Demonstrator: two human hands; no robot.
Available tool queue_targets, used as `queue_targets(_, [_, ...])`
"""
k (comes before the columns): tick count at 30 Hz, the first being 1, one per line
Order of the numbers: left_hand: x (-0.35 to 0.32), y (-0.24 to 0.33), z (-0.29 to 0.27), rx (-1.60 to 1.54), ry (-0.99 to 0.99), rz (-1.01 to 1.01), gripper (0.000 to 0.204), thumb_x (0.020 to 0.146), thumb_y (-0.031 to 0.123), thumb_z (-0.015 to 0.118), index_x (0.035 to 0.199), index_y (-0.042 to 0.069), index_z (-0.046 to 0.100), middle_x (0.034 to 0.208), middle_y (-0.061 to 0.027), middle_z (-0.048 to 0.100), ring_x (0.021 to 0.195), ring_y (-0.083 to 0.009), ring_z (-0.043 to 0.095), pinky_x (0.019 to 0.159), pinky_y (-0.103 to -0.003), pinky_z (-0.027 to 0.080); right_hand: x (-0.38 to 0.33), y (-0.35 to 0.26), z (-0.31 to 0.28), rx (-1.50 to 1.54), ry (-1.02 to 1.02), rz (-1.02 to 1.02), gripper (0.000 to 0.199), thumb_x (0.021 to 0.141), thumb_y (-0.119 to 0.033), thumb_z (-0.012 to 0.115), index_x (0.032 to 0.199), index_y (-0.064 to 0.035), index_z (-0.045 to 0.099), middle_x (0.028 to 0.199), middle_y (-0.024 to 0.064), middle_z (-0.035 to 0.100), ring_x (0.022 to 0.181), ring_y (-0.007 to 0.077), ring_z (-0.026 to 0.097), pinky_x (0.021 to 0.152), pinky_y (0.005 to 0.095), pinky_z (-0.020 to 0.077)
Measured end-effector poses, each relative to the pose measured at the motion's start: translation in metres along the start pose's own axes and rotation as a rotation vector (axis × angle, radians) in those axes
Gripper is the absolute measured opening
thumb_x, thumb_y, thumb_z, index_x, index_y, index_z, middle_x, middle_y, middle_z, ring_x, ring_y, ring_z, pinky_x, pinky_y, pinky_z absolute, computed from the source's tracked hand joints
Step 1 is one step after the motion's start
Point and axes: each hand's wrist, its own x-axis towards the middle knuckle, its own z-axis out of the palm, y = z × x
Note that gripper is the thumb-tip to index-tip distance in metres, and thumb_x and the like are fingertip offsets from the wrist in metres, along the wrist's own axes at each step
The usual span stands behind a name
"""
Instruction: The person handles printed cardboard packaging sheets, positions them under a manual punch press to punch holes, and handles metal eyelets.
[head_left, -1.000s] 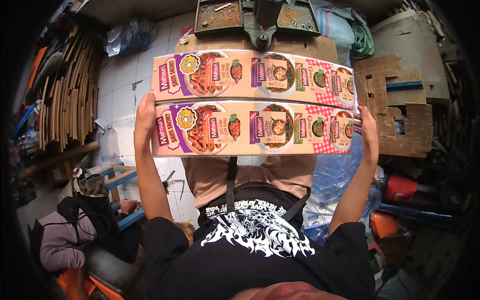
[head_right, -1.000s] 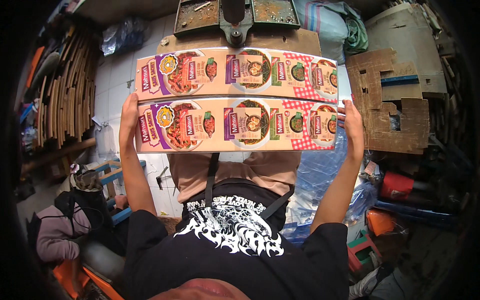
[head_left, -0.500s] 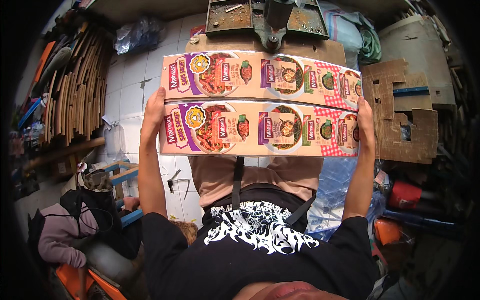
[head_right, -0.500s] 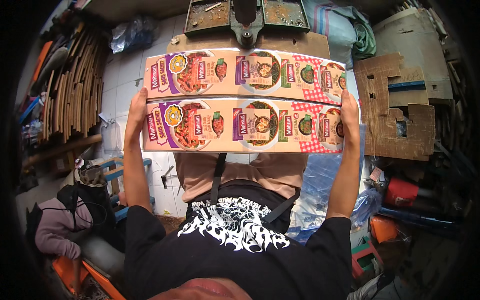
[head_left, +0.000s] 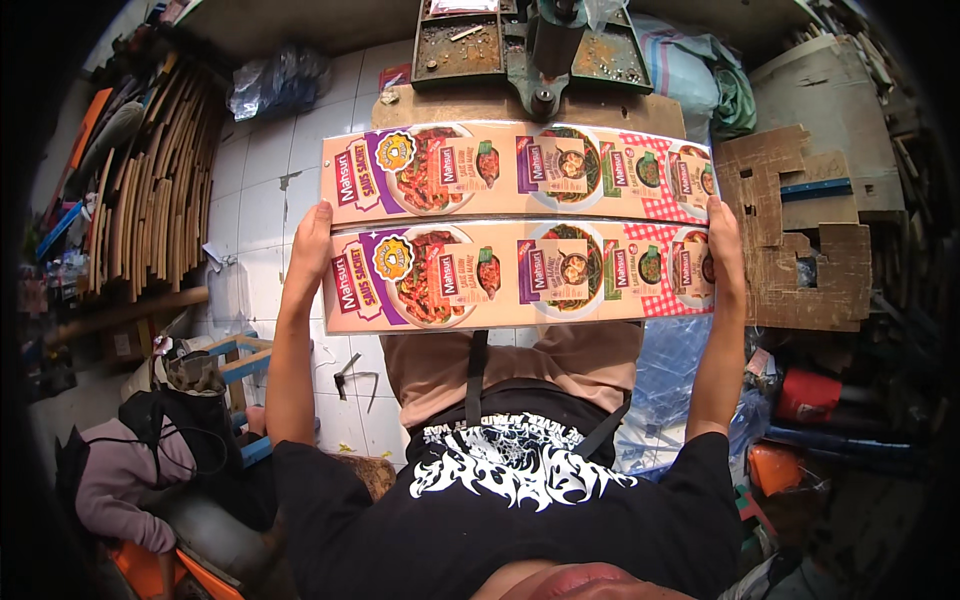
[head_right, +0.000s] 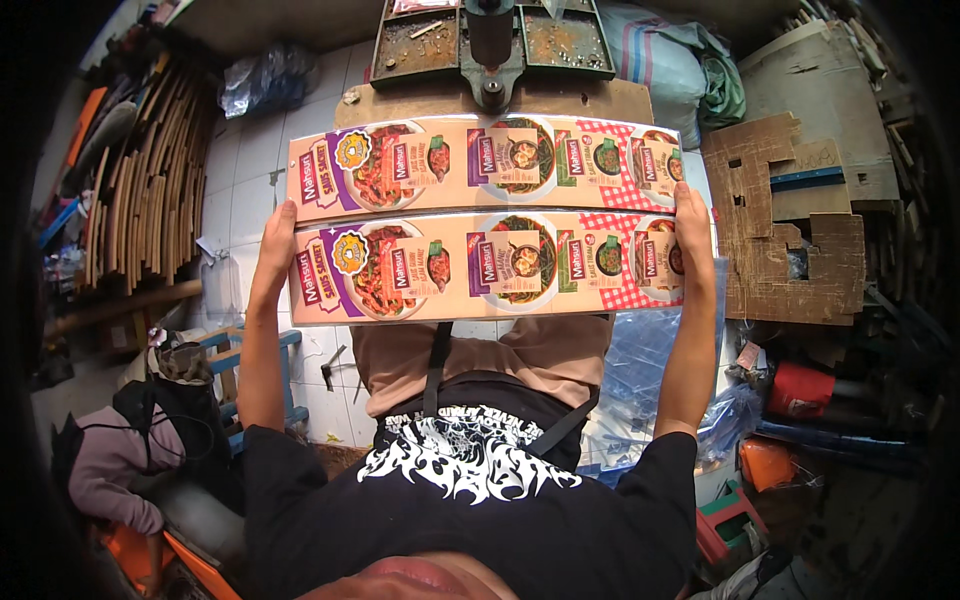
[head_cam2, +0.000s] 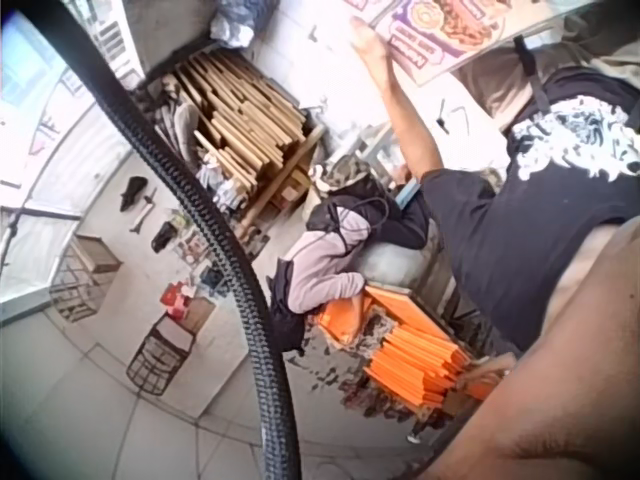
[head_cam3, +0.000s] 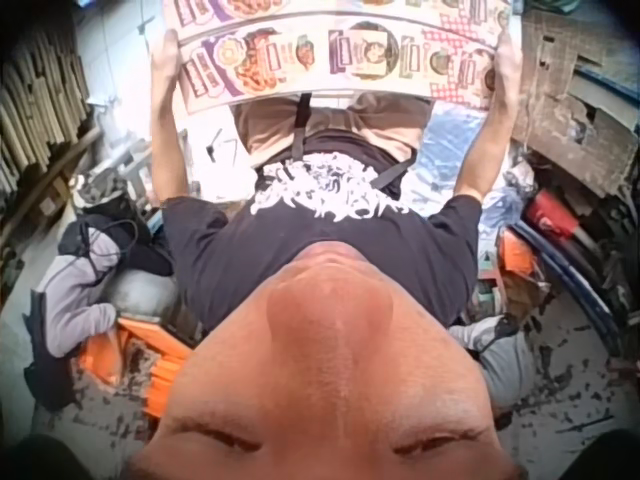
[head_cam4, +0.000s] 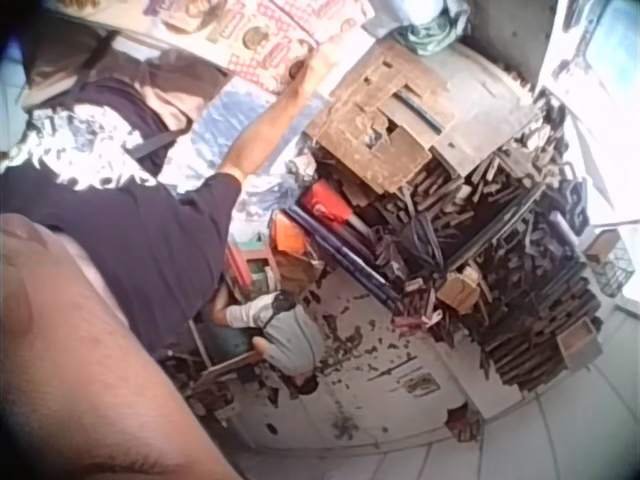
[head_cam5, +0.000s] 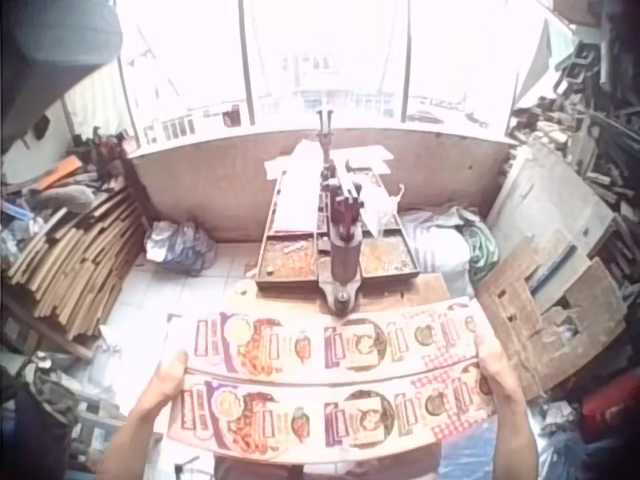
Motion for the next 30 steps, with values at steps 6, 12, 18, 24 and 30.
queue_targets(6, [0.013,0.056,-0.024,0.533,-0.239,-0.196,0.051,0.105,0.045,0.041,0.116,-0.001,0.058,0.102,-0.0137,0.068,0.087,-0.0194,0.067,0.079,-0.030,0.053,0.003,0.007,0.001,0.038,0.019,-0.042,0.047,0.105,-0.040,0.045,0.117,0.0027,0.060,0.105,0.0082,0.067,0.087,0.0106,0.063,0.082,0.0277,0.0507])
queue_targets(12, [0.046,0.134,-0.046,1.132,-0.326,-0.076,0.044,0.102,0.040,0.050,0.121,0.001,0.059,0.091,-0.0109,0.065,0.083,-0.0162,0.061,0.078,-0.032,0.051,0.009,0.011,-0.006,-0.150,0.126,-0.046,0.048,0.103,-0.042,0.048,0.120,0.0018,0.060,0.104,0.0114,0.067,0.089,0.0170,0.063,0.084,0.0316,0.0502])
queue_targets(18, [0.092,0.141,-0.014,0.469,-0.075,0.417,0.038,0.100,0.032,0.057,0.119,-0.001,0.060,0.095,-0.0121,0.069,0.088,-0.0179,0.065,0.081,-0.032,0.053,-0.012,-0.040,0.028,-0.829,0.520,-0.383,0.042,0.096,-0.034,0.062,0.122,-0.0010,0.061,0.116,0.0205,0.062,0.105,0.0336,0.061,0.089,0.0424,0.0491])
queue_targets(24, [0.097,0.116,0.110,0.596,0.046,0.670,0.025,0.092,0.024,0.064,0.099,0.001,0.070,0.096,-0.0175,0.069,0.090,-0.0334,0.066,0.084,-0.041,0.051,-0.018,-0.118,0.119,-0.527,0.101,-0.731,0.028,0.092,-0.020,0.066,0.112,-0.0003,0.067,0.106,0.0178,0.068,0.100,0.0318,0.065,0.088,0.0400,0.0498])
queue_targets(30, [0.086,0.090,0.164,0.679,0.137,0.803,0.022,0.092,0.021,0.062,0.096,0.001,0.070,0.096,-0.0158,0.066,0.092,-0.0335,0.064,0.082,-0.042,0.051,0.004,-0.105,0.184,-0.656,0.115,-0.835,0.023,0.090,-0.019,0.066,0.108,-0.0061,0.069,0.107,0.0139,0.065,0.102,0.0317,0.060,0.087,0.0422,0.0462])
